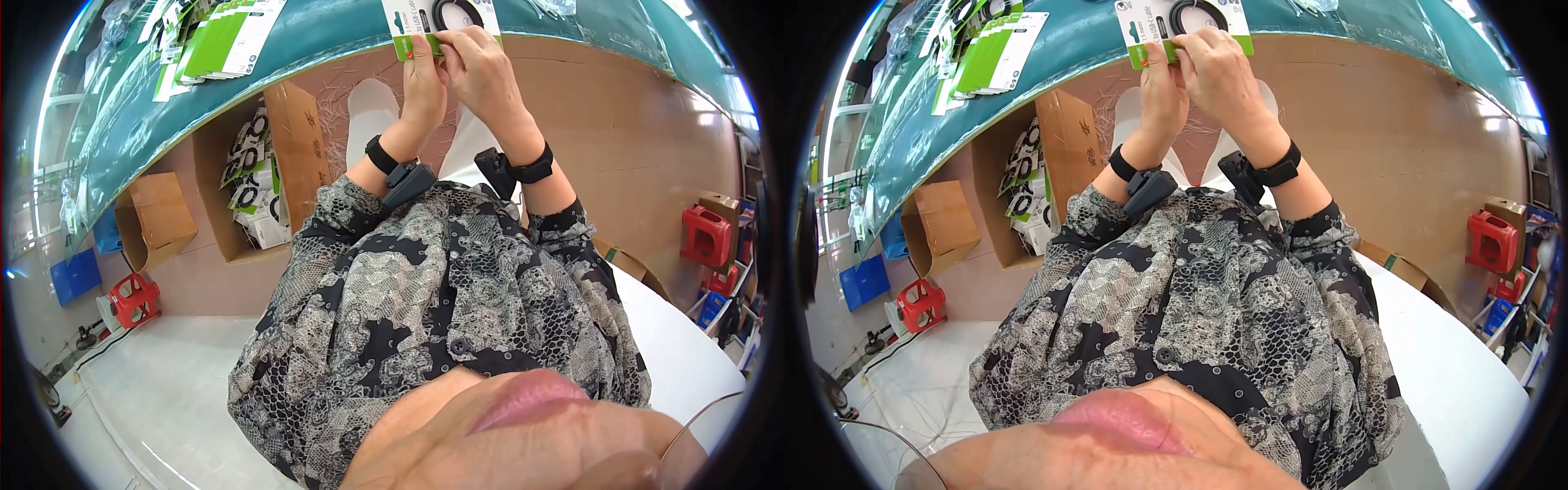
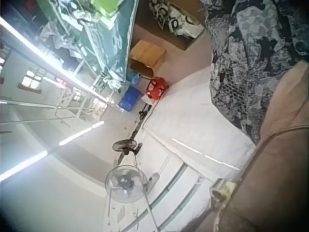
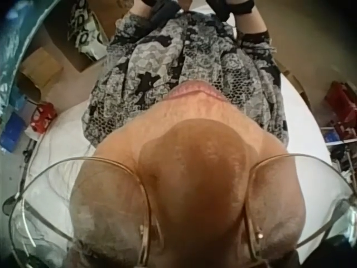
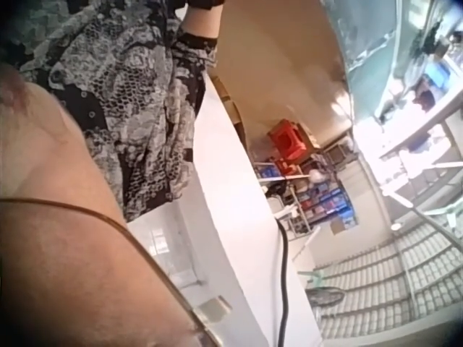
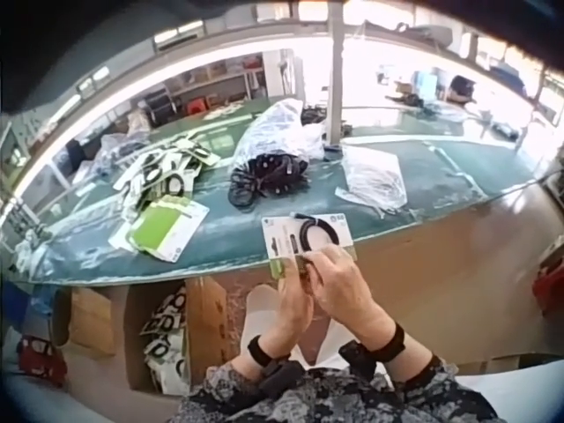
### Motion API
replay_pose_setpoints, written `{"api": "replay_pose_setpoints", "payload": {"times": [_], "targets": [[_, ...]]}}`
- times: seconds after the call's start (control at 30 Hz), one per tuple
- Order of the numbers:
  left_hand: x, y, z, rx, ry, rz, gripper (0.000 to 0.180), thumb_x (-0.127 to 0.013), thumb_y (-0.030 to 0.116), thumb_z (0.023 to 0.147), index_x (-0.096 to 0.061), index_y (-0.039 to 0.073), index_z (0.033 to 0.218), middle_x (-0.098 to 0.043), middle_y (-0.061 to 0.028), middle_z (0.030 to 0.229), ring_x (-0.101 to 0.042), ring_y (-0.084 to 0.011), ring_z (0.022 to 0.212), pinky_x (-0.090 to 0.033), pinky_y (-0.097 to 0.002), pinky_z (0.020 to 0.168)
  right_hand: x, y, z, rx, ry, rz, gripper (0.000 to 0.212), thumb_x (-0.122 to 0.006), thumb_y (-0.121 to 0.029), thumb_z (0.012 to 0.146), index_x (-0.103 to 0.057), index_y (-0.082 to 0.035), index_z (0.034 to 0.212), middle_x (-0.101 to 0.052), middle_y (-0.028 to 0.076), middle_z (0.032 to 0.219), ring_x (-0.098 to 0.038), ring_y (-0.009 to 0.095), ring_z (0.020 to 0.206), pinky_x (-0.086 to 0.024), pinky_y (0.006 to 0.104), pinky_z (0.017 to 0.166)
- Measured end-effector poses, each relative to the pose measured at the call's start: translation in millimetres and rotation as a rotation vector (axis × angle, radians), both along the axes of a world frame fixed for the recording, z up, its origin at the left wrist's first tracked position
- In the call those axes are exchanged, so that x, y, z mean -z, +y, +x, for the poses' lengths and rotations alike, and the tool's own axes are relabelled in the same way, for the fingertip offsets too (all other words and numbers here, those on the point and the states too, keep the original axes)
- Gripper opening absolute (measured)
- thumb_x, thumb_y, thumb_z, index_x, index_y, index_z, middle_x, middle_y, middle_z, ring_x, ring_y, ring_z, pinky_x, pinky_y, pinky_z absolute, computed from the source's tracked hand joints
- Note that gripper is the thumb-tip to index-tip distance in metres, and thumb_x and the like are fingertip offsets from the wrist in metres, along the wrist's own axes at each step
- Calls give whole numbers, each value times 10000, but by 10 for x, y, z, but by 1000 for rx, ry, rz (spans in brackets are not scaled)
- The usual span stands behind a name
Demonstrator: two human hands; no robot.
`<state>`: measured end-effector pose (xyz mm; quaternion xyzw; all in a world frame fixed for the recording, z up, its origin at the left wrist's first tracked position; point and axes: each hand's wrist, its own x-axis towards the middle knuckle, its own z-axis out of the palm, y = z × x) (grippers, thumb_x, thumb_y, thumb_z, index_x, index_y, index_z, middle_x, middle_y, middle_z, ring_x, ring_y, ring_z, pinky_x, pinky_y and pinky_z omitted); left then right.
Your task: The person packages a cable by hand, threading a plastic tie through the cardboard backing and around the cable, then pulling the tie tight and setting the item aside.
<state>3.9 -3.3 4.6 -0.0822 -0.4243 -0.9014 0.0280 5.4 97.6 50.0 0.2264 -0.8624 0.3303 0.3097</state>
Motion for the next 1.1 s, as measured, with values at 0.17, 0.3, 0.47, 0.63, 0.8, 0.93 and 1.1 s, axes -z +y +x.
{"api": "replay_pose_setpoints", "payload": {"times": [0.17, 0.3, 0.47, 0.63, 0.8, 0.93, 1.1], "targets": [[-65, -44, -33, -39, 22, 102, 475, -325, 428, 1015, -425, 29, 1251, -537, -80, 1134, -551, -174, 1027, -470, -329, 893, 46, 58, 6, -8, 25, 73, 266, -615, -14, 798, -638, -59, 1059, -597, 114, 992, -584, 289, 910, -473, 377, 811], [-197, -112, -19, -17, -16, 167, 487, -321, 438, 1013, -452, 13, 1212, -556, -101, 1120, -574, -191, 1017, -488, -330, 872, 52, 48, 26, -27, 88, 124, 279, -618, -14, 795, -636, -62, 1070, -600, 94, 997, -580, 283, 915, -465, 379, 836], [-257, -90, 62, 33, -49, 244, 495, -341, 442, 1008, -469, -4, 1179, -568, -123, 1119, -591, -201, 1011, -512, -333, 847, 114, 132, 27, -26, 170, 188, 279, -638, -27, 786, -641, -73, 1061, -617, 59, 972, -582, 256, 914, -465, 370, 848], [-170, -118, 60, 30, -87, 163, 442, -379, 396, 1010, -486, -8, 1156, -577, -113, 1097, -595, -190, 993, -519, -337, 845, 83, 184, 9, -42, 56, 70, 267, -656, -43, 774, -653, -81, 1038, -625, 38, 963, -585, 229, 908, -469, 360, 823], [-29, -20, 122, -3, -15, 71, 386, -411, 339, 1011, -506, -19, 1121, -593, -98, 1060, -599, -178, 980, -520, -332, 865, 32, 107, 88, 1, 165, 88, 237, -663, -31, 757, -664, -80, 989, -608, 37, 917, -580, 219, 857, -470, 350, 763], [-38, 16, 196, 16, -68, 128, 351, -426, 299, 1012, -518, -24, 1113, -600, -95, 1053, -607, -173, 965, -522, -320, 870, 63, 75, 108, 83, 177, 106, 219, -661, -26, 747, -663, -86, 957, -590, 32, 891, -571, 223, 840, -460, 337, 741], [-103, -41, 192, 77, -125, 287, 274, -456, 221, 1004, -528, -10, 1130, -600, -91, 1081, -612, -169, 973, -524, -302, 882, 8, 76, 140, 86, 186, 156, 221, -654, -31, 759, -642, -98, 969, -579, 29, 900, -564, 231, 858, -441, 326, 773]]}}
